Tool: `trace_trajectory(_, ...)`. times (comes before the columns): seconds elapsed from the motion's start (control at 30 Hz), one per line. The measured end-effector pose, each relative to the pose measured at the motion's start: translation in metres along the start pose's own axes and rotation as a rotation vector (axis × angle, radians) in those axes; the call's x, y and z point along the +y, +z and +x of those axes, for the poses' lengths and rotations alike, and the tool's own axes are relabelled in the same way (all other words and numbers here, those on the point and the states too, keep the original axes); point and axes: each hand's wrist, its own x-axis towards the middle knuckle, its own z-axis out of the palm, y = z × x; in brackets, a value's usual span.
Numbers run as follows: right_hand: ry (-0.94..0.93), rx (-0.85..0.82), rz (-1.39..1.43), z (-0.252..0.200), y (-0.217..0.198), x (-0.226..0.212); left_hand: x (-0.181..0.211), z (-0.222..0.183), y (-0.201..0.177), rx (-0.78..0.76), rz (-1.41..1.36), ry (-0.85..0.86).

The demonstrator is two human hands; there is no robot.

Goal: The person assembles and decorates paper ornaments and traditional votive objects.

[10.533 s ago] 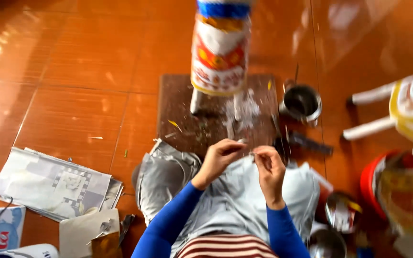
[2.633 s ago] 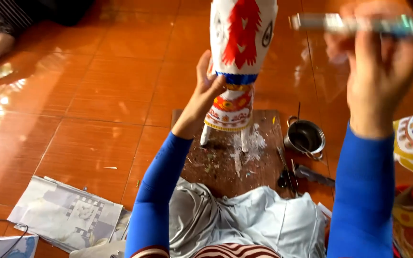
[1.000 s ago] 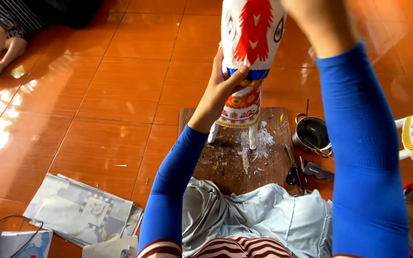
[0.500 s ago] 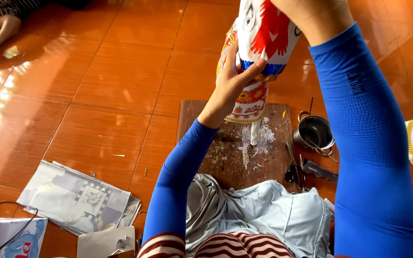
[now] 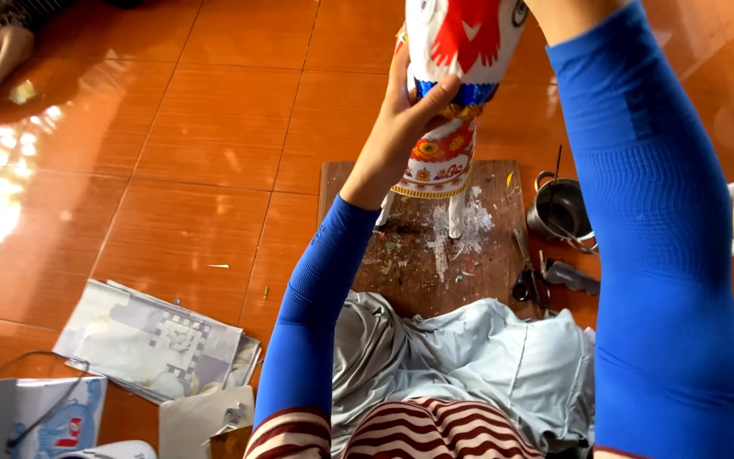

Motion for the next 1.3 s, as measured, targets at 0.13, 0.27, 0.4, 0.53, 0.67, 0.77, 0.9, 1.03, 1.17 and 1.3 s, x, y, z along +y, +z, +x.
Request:
trace_trajectory(0.13, 0.044, 0.029, -0.032, -0.046, -0.003, 0.059, -0.009, -0.003, -0.014, -0.049, -0.019, 0.022)
trace_trajectory(0.27, 0.175, 0.042, -0.095, -0.135, -0.020, 0.139, -0.008, -0.021, -0.019, -0.080, -0.076, 0.041)
trace_trajectory(0.4, 0.499, 0.003, -0.092, -0.288, -0.066, 0.209, -0.054, -0.056, -0.074, -0.009, -0.193, -0.126)
trace_trajectory(0.53, 1.202, 0.361, -0.088, -0.545, -0.141, 0.216, -0.064, -0.123, -0.055, -0.093, -0.070, -0.295)
trace_trajectory(0.67, 1.536, 0.850, -0.034, -0.708, -0.177, 0.130, -0.190, -0.246, -0.125, 0.259, -0.077, -0.794)
trace_trajectory(0.77, 1.730, 1.227, 0.112, -0.737, -0.172, 0.086, -0.235, -0.308, -0.138, 0.277, -0.041, -1.034)
trace_trajectory(0.9, 1.849, 1.120, -0.039, -0.794, -0.160, 0.074, -0.251, -0.316, -0.125, 0.283, 0.107, -1.177)
trace_trajectory(1.03, 1.893, 1.042, -0.027, -0.790, -0.143, 0.076, -0.223, -0.269, -0.091, 0.186, 0.293, -1.147)
trace_trajectory(1.17, 1.833, 1.114, 0.172, -0.774, -0.132, 0.073, -0.218, -0.252, -0.082, 0.108, 0.248, -1.035)
trace_trajectory(1.3, 1.820, 1.204, 0.294, -0.780, -0.132, 0.066, -0.222, -0.258, -0.074, 0.088, 0.209, -1.054)
